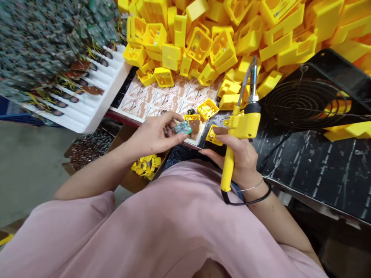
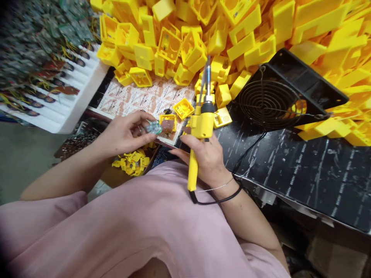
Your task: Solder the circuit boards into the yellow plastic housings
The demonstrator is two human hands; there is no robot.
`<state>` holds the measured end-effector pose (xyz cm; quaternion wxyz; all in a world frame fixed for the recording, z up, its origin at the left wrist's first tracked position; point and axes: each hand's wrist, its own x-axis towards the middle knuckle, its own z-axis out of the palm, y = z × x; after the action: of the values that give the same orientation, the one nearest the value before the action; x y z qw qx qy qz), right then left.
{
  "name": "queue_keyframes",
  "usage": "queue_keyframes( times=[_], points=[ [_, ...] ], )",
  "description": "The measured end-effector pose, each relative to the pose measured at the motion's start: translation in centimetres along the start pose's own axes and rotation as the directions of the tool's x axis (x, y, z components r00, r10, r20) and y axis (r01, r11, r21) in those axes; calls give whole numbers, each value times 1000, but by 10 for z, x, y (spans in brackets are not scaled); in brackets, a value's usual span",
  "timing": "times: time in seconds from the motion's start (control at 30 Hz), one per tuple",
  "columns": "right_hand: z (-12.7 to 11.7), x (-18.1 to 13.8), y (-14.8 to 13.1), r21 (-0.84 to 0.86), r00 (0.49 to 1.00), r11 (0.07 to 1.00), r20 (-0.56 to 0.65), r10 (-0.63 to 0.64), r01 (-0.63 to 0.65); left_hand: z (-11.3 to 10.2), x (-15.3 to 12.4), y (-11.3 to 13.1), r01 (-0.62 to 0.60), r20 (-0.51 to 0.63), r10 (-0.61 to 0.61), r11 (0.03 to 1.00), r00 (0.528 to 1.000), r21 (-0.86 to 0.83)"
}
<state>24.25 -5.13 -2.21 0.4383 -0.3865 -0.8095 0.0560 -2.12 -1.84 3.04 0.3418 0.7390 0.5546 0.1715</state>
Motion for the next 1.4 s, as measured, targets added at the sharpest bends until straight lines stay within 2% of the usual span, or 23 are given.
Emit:
queue_keyframes(
  times=[0.1,0.2,0.33,0.37,0.43,0.5,0.57,0.63,0.73,0.8,0.87,0.9,0.93,1.0,1.03,1.07,1.1,1.17,1.2,1.23,1.27,1.33,1.4],
  points=[
    [12,9,-14,29,999,999,-13,41,-41,16,1,-3,46,70,-31,974,997,-224],
    [22,16,-22,24,997,996,6,83,-83,32,-3,-5,33,95,-1,944,995,-328],
    [24,19,-23,-14,992,994,-66,107,-108,28,-11,-4,-54,149,99,958,984,-283],
    [22,19,-23,-23,989,992,-78,123,-125,23,-12,-4,-97,134,134,963,982,-253],
    [18,19,-20,-46,985,987,-87,147,-152,11,-8,-4,-208,8,211,970,978,-129],
    [14,21,-17,-99,988,986,-91,124,-133,3,5,-5,-304,-147,310,951,939,64],
    [10,23,-12,-161,994,984,-88,63,-77,0,25,-9,-390,-168,422,901,891,191],
    [6,27,-8,-215,997,977,-72,-8,-8,2,48,-14,-488,-60,506,853,861,186],
    [1,35,-5,-272,997,961,-52,-64,48,10,73,-19,-598,98,592,798,800,68],
    [-1,39,-5,-276,998,961,-65,-20,2,15,79,-20,-633,69,631,774,773,19],
    [0,43,-7,-218,993,972,-95,72,-91,18,76,-19,-652,-77,658,753,749,84],
    [0,44,-8,-177,987,975,-108,117,-135,20,73,-19,-661,-171,680,733,713,158],
    [1,45,-8,-139,981,975,-120,155,-172,21,69,-18,-677,-249,718,696,650,241],
    [3,46,-9,-93,970,972,-137,202,-215,25,61,-18,-731,-321,825,562,465,387],
    [3,46,-10,-83,965,969,-143,219,-232,27,58,-17,-754,-316,872,484,374,445],
    [4,46,-10,-76,961,966,-144,235,-247,29,55,-16,-765,-295,905,418,306,490],
    [5,46,-11,-67,958,964,-146,246,-258,31,53,-15,-764,-273,926,372,262,527],
    [6,46,-12,-69,956,962,-149,252,-264,35,49,-12,-747,-261,937,343,231,569],
    [7,45,-12,-79,957,962,-151,249,-263,36,48,-10,-744,-282,927,368,247,558],
    [8,44,-12,-90,958,962,-152,243,-258,37,47,-8,-748,-321,900,426,294,510],
    [9,43,-12,-98,960,963,-152,236,-252,37,48,-5,-749,-372,850,512,373,420],
    [11,40,-13,-107,962,965,-161,219,-238,37,53,-1,-696,-463,664,706,587,131],
    [13,37,-13,-111,963,971,-190,189,-213,36,63,0,-566,-464,432,799,774,-201]
  ],
)
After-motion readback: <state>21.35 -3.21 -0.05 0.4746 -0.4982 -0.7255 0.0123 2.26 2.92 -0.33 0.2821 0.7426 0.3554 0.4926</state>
